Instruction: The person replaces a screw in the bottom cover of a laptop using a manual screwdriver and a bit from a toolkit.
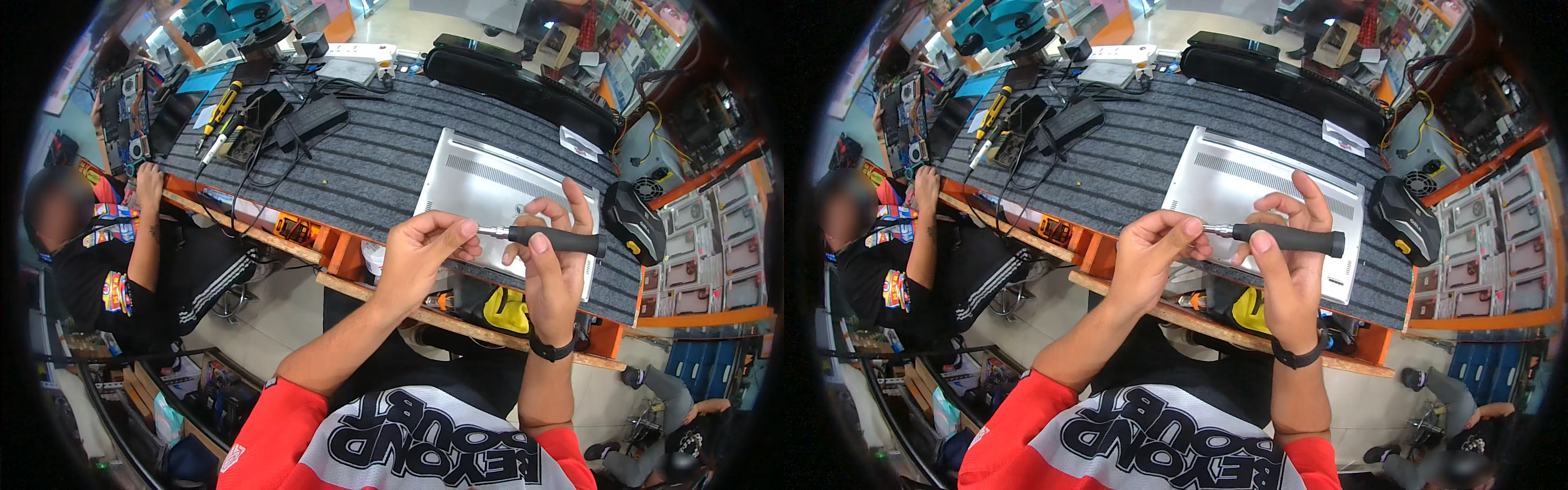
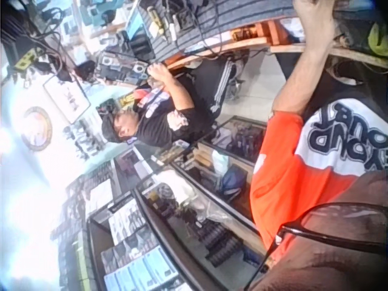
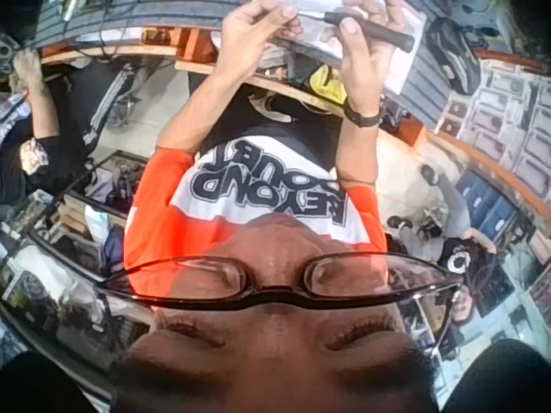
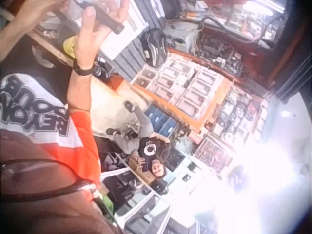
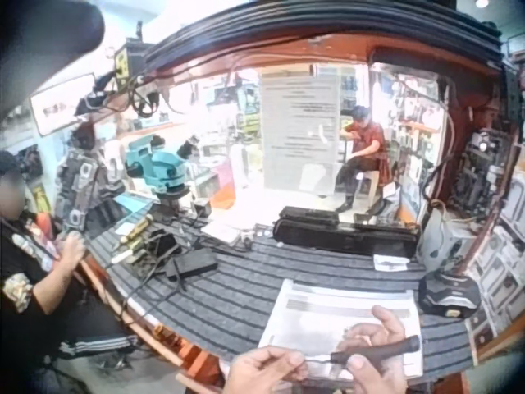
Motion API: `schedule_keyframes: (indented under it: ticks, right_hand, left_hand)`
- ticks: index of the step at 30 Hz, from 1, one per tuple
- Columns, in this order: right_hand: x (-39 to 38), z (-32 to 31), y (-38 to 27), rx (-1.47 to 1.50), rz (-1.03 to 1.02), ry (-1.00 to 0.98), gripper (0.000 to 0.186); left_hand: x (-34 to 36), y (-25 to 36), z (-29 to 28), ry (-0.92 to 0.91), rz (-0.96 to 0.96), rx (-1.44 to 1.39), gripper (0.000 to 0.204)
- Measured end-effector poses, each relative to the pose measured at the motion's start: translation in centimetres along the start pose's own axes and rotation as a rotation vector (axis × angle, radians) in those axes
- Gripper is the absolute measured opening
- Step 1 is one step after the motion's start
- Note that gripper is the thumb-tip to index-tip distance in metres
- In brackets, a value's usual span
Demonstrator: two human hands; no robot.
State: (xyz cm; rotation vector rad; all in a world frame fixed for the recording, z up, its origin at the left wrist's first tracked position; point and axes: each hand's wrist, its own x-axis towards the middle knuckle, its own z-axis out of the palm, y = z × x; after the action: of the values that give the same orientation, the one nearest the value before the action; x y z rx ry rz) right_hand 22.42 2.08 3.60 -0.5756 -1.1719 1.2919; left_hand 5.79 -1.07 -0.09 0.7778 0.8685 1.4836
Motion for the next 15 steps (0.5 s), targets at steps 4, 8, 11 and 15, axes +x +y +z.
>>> schedule_keyframes:
  ticks: [4,8,11,15]
  right_hand:
    - [0.8,-4.0,-0.7,-0.202,0.000,0.071,0.080]
    - [4.3,-8.7,-2.9,-0.332,-0.100,0.133,0.083]
    - [6.7,-11.6,-3.7,-0.316,-0.114,0.154,0.079]
    - [8.9,-14.4,-4.1,-0.396,-0.108,0.116,0.074]
  left_hand:
    - [3.7,1.4,-3.9,0.009,0.146,0.519,0.024]
    - [8.0,4.0,-11.1,0.177,0.407,1.241,0.025]
    - [10.1,3.9,-12.7,0.186,0.410,1.449,0.022]
    - [10.8,4.0,-11.7,0.134,0.434,1.643,0.015]
